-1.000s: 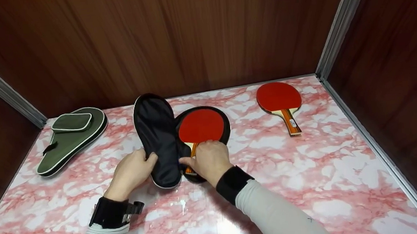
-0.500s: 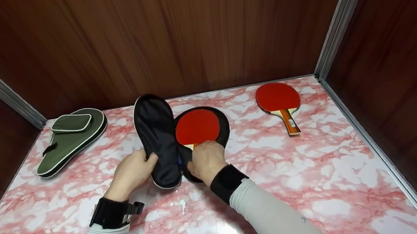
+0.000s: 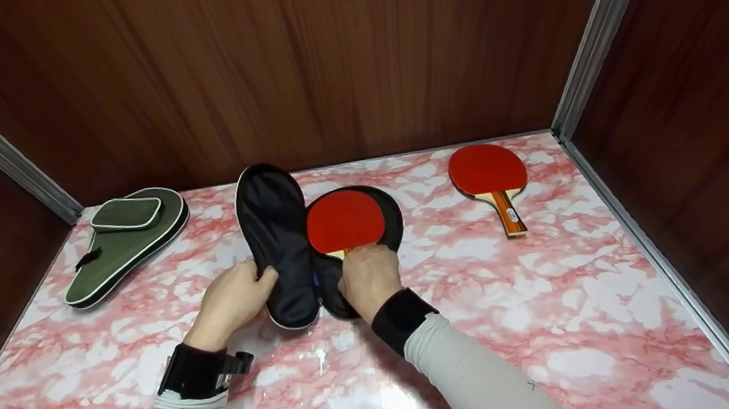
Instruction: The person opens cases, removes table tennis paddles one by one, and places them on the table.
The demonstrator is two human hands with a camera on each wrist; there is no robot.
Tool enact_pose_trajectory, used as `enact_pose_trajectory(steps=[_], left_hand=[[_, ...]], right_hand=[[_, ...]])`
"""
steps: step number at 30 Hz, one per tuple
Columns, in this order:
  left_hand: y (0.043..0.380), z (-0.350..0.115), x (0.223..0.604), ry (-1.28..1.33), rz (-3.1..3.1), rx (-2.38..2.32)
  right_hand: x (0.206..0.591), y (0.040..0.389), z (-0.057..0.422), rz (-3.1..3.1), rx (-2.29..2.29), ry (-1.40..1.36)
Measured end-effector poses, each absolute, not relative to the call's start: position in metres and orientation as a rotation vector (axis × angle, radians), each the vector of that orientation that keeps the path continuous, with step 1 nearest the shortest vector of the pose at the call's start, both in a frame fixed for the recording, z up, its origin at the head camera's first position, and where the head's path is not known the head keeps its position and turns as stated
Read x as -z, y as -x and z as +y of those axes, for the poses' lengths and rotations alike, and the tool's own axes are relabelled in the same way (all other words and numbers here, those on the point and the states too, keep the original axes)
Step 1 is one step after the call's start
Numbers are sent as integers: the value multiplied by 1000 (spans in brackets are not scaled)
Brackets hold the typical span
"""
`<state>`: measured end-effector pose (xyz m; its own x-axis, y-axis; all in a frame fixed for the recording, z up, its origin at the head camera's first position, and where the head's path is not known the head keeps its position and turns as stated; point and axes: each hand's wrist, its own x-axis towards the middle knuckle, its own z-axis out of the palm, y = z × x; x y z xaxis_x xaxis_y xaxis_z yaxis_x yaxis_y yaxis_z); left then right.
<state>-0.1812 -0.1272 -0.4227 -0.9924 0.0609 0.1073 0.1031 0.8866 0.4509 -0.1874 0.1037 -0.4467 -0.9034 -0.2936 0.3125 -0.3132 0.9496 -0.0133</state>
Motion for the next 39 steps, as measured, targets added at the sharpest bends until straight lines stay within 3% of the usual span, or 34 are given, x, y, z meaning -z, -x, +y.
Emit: enact_pose_trajectory(steps=[10, 21, 39], left_hand=[[181, -126, 420, 141, -2947, 732], [181, -125, 422, 163, -2935, 738], [180, -122, 422, 138, -2898, 733]], right_hand=[[456, 201, 115, -2801, -301, -373], [427, 192, 121, -2834, -321, -347], [432, 194, 161, -2662, -319, -468]])
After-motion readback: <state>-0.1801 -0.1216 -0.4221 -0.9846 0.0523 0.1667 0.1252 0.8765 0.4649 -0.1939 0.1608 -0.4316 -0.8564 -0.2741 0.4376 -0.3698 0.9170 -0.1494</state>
